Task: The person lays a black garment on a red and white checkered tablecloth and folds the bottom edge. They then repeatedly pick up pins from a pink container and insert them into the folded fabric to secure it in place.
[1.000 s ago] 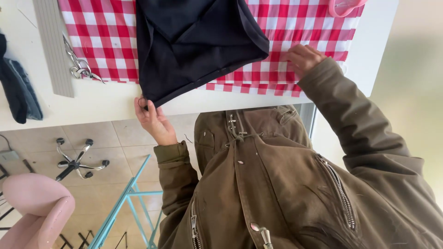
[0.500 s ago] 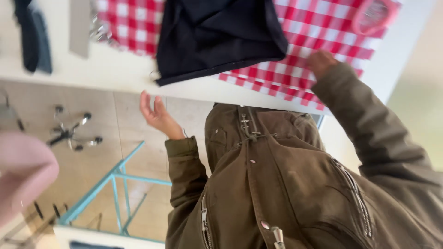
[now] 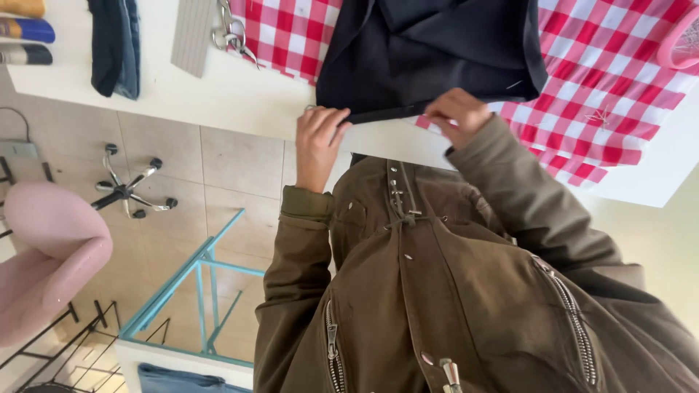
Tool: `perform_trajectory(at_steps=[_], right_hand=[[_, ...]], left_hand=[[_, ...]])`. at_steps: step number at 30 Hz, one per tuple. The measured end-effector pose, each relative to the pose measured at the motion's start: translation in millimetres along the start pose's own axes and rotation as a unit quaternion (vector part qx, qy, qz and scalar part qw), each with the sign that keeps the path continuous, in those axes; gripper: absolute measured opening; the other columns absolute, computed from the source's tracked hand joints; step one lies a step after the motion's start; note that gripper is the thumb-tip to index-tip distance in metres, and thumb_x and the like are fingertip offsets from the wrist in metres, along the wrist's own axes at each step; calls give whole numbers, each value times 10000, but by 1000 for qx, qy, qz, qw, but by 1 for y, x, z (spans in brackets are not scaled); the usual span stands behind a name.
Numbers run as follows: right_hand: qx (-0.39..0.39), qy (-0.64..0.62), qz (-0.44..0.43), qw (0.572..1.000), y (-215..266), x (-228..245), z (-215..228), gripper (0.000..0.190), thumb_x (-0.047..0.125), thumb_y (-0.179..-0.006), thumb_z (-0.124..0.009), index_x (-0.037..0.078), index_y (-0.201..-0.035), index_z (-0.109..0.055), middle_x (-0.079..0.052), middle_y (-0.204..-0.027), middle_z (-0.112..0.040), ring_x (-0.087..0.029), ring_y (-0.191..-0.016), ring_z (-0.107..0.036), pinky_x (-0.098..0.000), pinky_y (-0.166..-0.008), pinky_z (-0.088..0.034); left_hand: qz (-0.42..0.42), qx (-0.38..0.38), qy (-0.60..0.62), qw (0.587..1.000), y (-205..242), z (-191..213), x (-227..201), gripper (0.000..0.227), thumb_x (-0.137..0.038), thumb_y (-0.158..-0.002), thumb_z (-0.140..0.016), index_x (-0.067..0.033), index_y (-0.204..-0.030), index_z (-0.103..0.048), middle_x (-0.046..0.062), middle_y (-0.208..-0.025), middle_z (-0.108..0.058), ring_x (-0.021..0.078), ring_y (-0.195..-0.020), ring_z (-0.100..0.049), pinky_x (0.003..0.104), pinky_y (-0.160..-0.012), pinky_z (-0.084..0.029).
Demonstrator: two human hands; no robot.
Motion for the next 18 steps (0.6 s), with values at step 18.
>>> perform_trajectory(at_steps=[18], right_hand=[[-58,-8,-97,994,-49,18,-100,131,-39,-910,-786,29,-1007,-732,-97,-1013,-661,-200,-792,-699,-306,-695,-574]], left_hand=[[34,72,66,995,-21,-3,39,158,-170,-889,-836,-102,-864,-695,-5,-821,-639,217,-850,-561,384,-815,-406]])
Point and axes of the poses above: each hand's wrist, its own y-axis away from the middle knuckle, its own z-axis out of the back of the hand, x = y × z, the point moved 1 cm from there along -y, towards the middle knuckle
